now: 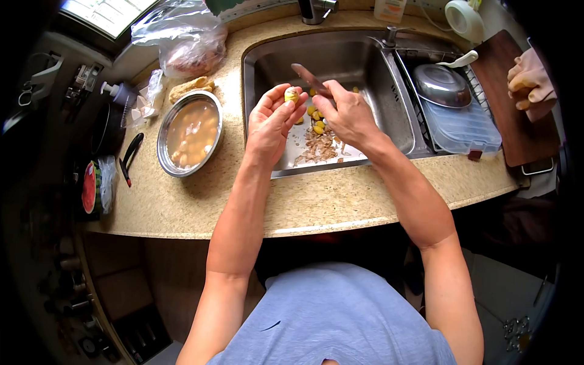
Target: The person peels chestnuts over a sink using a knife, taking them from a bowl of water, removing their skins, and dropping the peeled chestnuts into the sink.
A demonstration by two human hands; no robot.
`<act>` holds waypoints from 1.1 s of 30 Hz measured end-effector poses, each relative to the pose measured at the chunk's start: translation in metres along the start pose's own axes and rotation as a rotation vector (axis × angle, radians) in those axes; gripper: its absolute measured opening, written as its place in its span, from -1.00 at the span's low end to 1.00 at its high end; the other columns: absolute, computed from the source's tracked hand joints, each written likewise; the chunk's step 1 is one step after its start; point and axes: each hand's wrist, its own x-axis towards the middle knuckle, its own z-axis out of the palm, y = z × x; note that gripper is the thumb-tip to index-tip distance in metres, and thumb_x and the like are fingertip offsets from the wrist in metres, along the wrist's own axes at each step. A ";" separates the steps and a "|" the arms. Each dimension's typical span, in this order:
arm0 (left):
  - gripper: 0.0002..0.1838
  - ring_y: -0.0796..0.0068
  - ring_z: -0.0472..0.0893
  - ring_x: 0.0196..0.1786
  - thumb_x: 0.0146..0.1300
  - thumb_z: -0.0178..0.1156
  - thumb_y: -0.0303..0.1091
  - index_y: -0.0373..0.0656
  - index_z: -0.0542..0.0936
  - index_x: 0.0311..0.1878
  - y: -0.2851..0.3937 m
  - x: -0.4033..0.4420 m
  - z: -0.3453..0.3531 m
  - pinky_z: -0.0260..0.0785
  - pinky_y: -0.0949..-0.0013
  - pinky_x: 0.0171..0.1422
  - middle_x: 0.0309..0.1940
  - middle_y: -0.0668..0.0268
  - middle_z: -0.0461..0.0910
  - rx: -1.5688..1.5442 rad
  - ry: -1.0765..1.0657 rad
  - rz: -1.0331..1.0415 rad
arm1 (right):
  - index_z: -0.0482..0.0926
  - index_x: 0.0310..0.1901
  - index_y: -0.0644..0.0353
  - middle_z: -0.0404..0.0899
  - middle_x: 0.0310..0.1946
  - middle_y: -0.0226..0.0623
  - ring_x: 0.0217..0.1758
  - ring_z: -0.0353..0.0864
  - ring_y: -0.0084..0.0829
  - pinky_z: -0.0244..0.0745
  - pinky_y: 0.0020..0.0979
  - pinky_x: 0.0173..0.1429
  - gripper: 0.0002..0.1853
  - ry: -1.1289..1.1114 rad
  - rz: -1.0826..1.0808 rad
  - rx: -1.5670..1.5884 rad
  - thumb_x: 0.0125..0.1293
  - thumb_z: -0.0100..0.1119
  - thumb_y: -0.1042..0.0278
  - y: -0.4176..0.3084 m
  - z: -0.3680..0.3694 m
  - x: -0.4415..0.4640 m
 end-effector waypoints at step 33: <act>-0.70 0.17 0.59 0.28 0.51 0.04 -0.52 -0.21 0.45 0.25 -0.012 0.004 -0.005 0.44 0.06 0.48 0.19 0.08 0.58 -0.412 -0.039 -0.080 | 0.57 -0.29 0.28 0.63 -0.46 0.10 -0.30 0.67 0.15 0.52 0.00 -0.22 -0.62 -0.139 -0.016 0.021 0.50 0.02 0.10 0.008 0.013 -0.006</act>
